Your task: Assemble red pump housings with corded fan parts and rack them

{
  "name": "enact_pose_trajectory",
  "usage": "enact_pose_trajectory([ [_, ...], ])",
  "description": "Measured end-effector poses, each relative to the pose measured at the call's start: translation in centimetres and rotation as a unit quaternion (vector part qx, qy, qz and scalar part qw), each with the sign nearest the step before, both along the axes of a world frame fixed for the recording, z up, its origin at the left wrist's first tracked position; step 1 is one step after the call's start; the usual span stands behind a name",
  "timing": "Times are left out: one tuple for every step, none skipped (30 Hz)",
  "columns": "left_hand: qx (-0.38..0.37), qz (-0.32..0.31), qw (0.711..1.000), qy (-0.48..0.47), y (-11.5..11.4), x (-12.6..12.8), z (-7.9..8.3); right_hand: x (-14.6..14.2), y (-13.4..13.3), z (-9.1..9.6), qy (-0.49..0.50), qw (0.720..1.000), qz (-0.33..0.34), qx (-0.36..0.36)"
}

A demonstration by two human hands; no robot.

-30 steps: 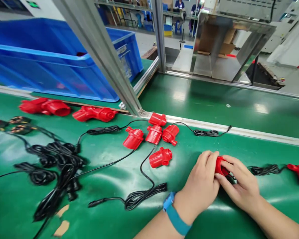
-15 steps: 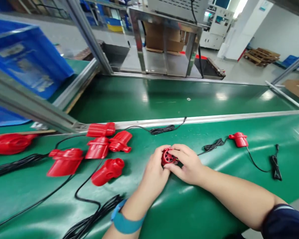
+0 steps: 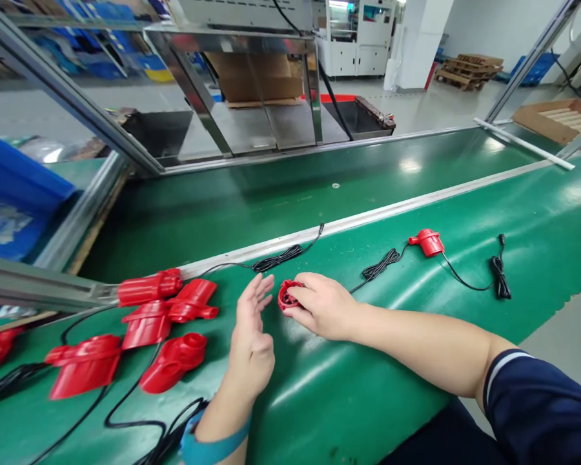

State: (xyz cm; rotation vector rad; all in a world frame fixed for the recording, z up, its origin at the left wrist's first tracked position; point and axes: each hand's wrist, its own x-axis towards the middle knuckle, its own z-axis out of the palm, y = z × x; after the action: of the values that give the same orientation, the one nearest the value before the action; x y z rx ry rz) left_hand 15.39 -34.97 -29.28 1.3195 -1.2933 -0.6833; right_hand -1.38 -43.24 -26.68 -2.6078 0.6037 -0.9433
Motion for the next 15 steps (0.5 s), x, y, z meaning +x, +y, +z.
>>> enact_pose_trajectory([
  [-0.004, 0.01, 1.0, 0.009, 0.0, -0.1, 0.0, 0.0, 0.1, 0.0, -0.004, 1.0, -0.002, 0.001],
  [-0.006, 0.019, 1.0, 0.016, -0.1, -0.1, 0.0, 0.0, 0.1, 0.0, -0.021, 1.0, -0.002, 0.0],
  [-0.007, 0.026, 0.999, 0.02, 0.0, -0.2, 0.1, 0.1, 0.2, 0.0, -0.038, 0.999, 0.001, -0.004],
  [-0.009, 0.032, 0.999, 0.021, 0.0, -0.2, 0.1, 0.1, 0.3, 0.0, -0.048, 0.999, 0.003, -0.006],
  [-0.011, 0.035, 0.999, 0.021, 0.1, -0.2, 0.1, 0.1, 0.3, 0.0, -0.044, 0.999, 0.003, -0.006],
  [-0.011, 0.036, 0.999, 0.017, 0.1, -0.3, 0.2, 0.1, 0.3, 0.0, -0.03, 1.0, 0.001, -0.002],
  [-0.009, 0.034, 0.999, 0.01, 0.2, -0.3, 0.3, 0.2, 0.3, -0.1, -0.016, 1.0, 0.0, 0.004],
  [-0.003, 0.031, 0.999, 0.001, 0.3, -0.4, 0.4, 0.2, 0.3, -0.2, -0.009, 1.0, -0.001, 0.01],
  [0.01, 0.027, 1.0, -0.005, 0.3, -0.5, 0.5, 0.2, 0.2, -0.4, -0.013, 1.0, 0.001, 0.015],
  [0.03, 0.021, 0.999, -0.006, 0.4, -0.6, 0.7, 0.3, 0.2, -0.5, -0.026, 1.0, 0.004, 0.018],
  [0.055, 0.012, 0.998, 0.002, 0.4, -0.8, 0.9, 0.3, 0.3, -0.7, -0.041, 0.999, 0.009, 0.018],
  [0.082, 0.002, 0.997, 0.018, 0.4, -1.0, 1.2, 0.3, 0.3, -0.8, -0.054, 0.998, 0.013, 0.019],
  [0.104, -0.008, 0.994, 0.039, 0.4, -1.1, 1.4, 0.3, 0.4, -1.0, -0.063, 0.998, 0.016, 0.018],
  [0.12, -0.017, 0.991, 0.061, 0.4, -1.3, 1.6, 0.2, 0.5, -1.0, -0.067, 0.997, 0.018, 0.018],
  [0.128, -0.023, 0.989, 0.077, 0.4, -1.4, 1.8, 0.2, 0.5, -1.1, -0.069, 0.997, 0.018, 0.017],
])
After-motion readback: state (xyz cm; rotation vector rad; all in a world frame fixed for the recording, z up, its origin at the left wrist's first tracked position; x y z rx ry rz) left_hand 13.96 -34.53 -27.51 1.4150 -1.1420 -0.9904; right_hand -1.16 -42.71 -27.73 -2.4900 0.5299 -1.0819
